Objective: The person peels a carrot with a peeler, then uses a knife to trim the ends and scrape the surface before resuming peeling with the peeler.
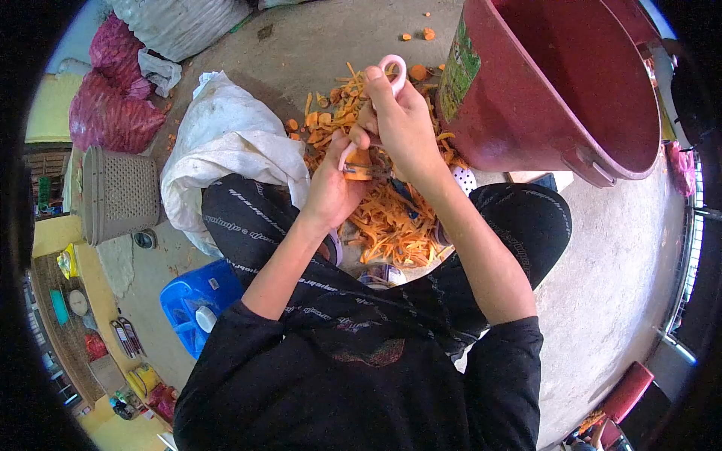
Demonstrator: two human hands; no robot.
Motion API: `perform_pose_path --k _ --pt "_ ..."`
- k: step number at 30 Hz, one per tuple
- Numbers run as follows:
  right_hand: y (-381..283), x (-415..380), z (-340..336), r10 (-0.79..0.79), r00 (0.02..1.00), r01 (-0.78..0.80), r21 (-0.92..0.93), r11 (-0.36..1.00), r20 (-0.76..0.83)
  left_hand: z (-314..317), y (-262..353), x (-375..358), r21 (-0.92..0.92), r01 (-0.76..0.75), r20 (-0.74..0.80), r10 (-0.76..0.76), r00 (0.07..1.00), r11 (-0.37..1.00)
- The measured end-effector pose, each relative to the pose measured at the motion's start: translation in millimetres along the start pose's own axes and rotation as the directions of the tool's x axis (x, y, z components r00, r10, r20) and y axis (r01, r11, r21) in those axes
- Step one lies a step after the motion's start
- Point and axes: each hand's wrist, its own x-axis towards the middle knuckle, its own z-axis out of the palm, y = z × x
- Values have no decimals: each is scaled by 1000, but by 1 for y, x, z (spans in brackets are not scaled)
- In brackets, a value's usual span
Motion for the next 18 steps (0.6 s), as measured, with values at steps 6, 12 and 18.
perform_pose_path --k 6,12,18 --pt "7 30 -3 -63 991 55 -77 996 -115 -10 -4 3 142 18 -151 4 988 990" --pt "-24 46 -33 -336 936 308 -225 925 -102 -3 -4 -6 -29 95 45 -94 995 995" --pt "-18 12 -14 -278 958 278 -8 961 -65 -1 -3 0 38 13 -164 -6 986 999"
